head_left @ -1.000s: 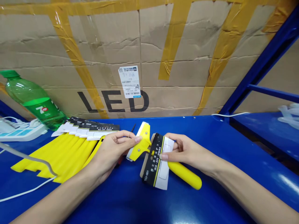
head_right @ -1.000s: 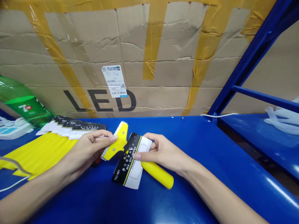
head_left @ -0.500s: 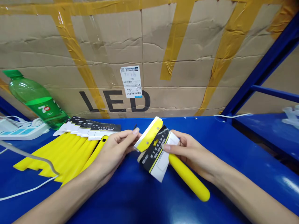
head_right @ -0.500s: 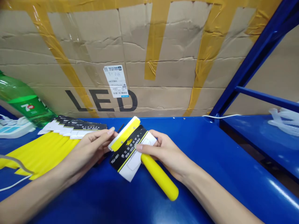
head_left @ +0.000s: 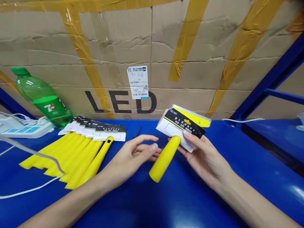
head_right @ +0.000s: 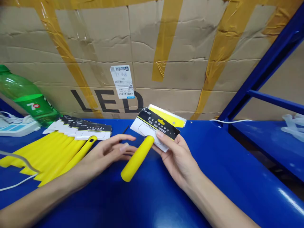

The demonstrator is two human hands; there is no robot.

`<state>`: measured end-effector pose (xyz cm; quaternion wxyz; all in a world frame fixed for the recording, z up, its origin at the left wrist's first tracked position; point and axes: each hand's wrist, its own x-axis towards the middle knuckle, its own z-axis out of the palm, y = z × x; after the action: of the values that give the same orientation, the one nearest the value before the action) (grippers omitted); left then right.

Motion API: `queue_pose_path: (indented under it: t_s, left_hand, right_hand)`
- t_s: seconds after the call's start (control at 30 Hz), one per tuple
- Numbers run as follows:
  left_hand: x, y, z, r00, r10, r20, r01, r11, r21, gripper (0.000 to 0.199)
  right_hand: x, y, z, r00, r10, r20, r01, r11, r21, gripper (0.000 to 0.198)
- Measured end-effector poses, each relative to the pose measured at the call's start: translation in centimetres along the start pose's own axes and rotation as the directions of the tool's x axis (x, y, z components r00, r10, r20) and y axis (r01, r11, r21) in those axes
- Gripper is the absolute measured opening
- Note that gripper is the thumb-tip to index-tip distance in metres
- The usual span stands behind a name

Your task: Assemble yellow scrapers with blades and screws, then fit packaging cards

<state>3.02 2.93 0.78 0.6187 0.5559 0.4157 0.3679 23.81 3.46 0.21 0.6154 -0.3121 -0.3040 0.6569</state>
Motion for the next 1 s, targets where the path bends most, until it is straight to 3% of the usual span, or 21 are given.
queue_pose_path:
  t_s: [0.13, 0.3, 0.43, 0.57, 0.7, 0.8, 0.93, 1.0]
  left_hand:
    - [-0.4, -0.5, 0.6, 0.989, -0.065, 0.136, 0.065, 0.998, 0.002, 0.044]
    - [-0.8, 0.1, 0.3, 0.983, -0.043, 0.179, 0.037, 0.999, 0.036, 0.039]
    - [-0.7, 0.8, -0.8, 0.984, -0.004, 0.177, -0.012, 0.996, 0.089, 0.036]
    - [-0.5, 1.2, -1.8, 0.99, 0.013, 0.143, -0.04, 0.981, 0.187, 0.035]
    - [-0.4, 1.7, -2.9, 0.992, 0.093, 0.091, -0.119, 0.929, 0.35, 0.032]
    - [-0.4, 2.2, -3.7, 0.978, 0.187, 0.096, -0.207, 0.781, 0.589, 0.03]
    - [-0.6, 2.4, -4.5, 0.95, 0.222, 0.217, -0.293, 0.411, 0.863, 0.035]
    - [-0.6, 2.3, -4.6, 0.943, 0.209, 0.259, -0.313, 0.297, 0.902, 0.036]
  right_hand:
    - [-0.3, 0.8, 0.4, 1.0, 0.009, -0.005, -0.009, 1.0, 0.024, 0.049]
    - [0.2, 0.6, -0.4, 0.997, 0.013, -0.07, -0.015, 1.0, -0.026, 0.031]
    - [1.3, -0.2, -1.6, 0.991, 0.012, -0.13, -0.022, 0.997, -0.077, 0.027]
    - [2.0, -0.9, -2.4, 0.996, 0.042, -0.084, -0.055, 0.986, -0.155, 0.032]
    - [2.2, -1.2, -2.7, 0.991, 0.02, -0.129, -0.053, 0.965, -0.258, 0.029]
    - [2.0, -0.7, -2.5, 0.994, 0.029, -0.11, -0.061, 0.95, -0.306, 0.031]
    - [1.2, 0.4, -1.7, 0.994, 0.105, -0.027, -0.108, 0.93, -0.352, 0.033]
    - [0.9, 0.7, -1.3, 0.992, 0.122, 0.012, -0.109, 0.923, -0.369, 0.033]
